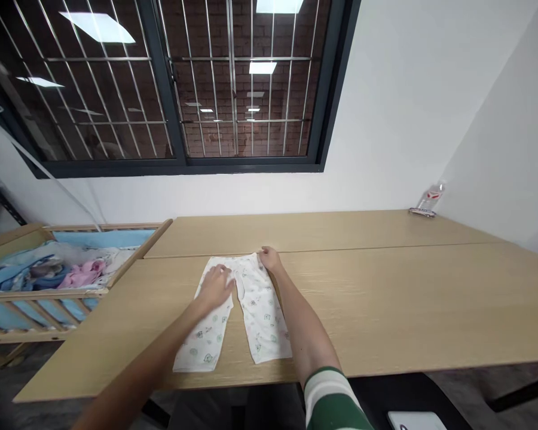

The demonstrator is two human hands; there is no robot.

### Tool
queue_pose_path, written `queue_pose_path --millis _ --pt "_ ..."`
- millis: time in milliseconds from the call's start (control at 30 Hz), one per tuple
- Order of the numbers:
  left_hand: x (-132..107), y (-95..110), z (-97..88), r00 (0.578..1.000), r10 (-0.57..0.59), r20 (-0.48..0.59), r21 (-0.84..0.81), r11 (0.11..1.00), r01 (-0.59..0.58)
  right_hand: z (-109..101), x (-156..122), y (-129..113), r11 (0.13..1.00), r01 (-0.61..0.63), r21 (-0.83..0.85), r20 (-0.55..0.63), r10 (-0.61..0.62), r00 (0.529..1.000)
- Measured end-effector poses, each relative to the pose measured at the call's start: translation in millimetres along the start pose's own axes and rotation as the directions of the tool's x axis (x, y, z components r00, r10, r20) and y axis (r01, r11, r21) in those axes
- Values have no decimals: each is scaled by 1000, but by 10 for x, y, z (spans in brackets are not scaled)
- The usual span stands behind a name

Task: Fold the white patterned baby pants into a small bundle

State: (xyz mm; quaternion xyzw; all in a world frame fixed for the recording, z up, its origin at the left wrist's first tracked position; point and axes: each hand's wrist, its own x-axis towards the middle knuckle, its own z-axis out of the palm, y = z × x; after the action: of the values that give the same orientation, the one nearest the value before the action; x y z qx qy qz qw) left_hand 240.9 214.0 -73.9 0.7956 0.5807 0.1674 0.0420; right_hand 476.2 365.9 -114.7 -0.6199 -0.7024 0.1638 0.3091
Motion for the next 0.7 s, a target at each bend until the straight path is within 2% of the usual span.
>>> queue_pose_path --millis 167,233,300,367,467,700 --pt "-654 1017 82 977 143 157 -133 983 -123 -24 88 22 976 -138 170 4 139 990" --pt "-811 1316 148 948 177 266 -219 968 -120 5 104 3 964 -167 207 10 168 986" --pt "-876 1525 198 921 166 351 -261 963 -74 49 119 -20 956 -189 226 8 192 981" --pt "-880 1654 216 906 143 398 -267 963 -35 96 129 -37 950 -207 233 4 212 977" --pt "-857 1738 187 898 155 413 -281 959 -36 160 130 -48 946 -231 227 -4 239 971" --pt "-903 1647 143 904 179 388 -307 950 -56 210 114 -74 948 -260 186 -16 267 964"
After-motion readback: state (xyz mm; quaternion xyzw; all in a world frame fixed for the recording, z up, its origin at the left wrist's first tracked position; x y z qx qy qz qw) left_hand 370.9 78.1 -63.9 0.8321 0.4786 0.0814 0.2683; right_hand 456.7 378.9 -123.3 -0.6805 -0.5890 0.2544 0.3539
